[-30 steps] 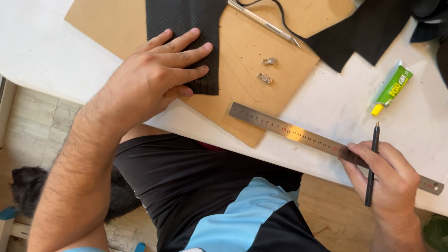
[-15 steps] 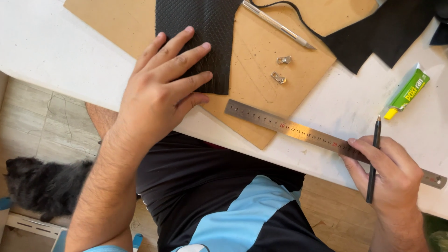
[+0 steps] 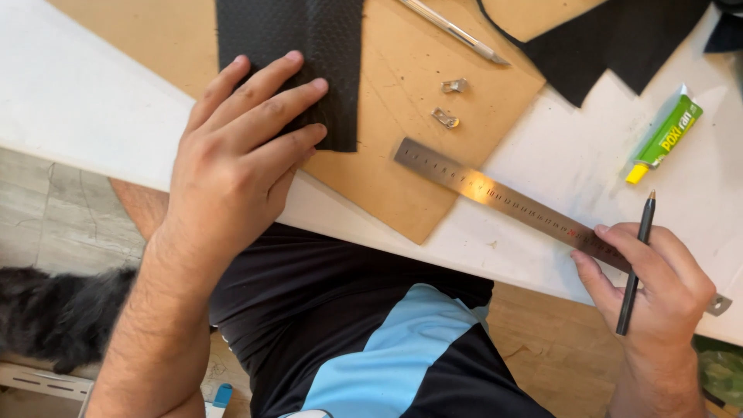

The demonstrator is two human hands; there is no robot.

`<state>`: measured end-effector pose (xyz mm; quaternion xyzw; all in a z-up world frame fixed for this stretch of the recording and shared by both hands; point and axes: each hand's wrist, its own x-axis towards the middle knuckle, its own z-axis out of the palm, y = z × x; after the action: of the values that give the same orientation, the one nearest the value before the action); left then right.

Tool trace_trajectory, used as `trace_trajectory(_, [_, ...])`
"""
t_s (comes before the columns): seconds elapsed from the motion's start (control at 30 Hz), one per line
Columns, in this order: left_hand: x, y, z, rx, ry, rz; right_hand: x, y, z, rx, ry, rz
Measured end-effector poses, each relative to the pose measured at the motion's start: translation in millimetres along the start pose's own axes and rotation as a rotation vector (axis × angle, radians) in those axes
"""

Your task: The person is performing various leatherworking tasks including applying glue to edges, folding leather, measuring with a ruler, and cutting leather with a precision knife.

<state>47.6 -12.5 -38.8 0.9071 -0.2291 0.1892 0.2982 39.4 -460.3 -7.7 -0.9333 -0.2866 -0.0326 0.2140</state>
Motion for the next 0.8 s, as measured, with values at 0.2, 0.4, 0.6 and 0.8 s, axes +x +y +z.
trace_trajectory(0.2, [19.0, 39.0, 24.3, 0.019, 0.116, 0.043, -17.4, 3.1, 4.8, -0.031, 0.043, 0.072])
trace_trajectory(0.4, [31.9, 60.9, 50.8, 0.03, 0.102, 0.032, -25.8, 7.5, 16.5, -0.042, 0.104, 0.035])
trace_trajectory(0.6, [37.6, 66.3, 61.2, 0.031, 0.094, -0.007, -37.5, 13.7, 30.3, -0.081, 0.16, 0.018])
trace_trajectory(0.8, [37.5, 67.5, 60.1, 0.022, 0.064, -0.025, -42.5, 17.2, 37.1, -0.145, 0.202, -0.026])
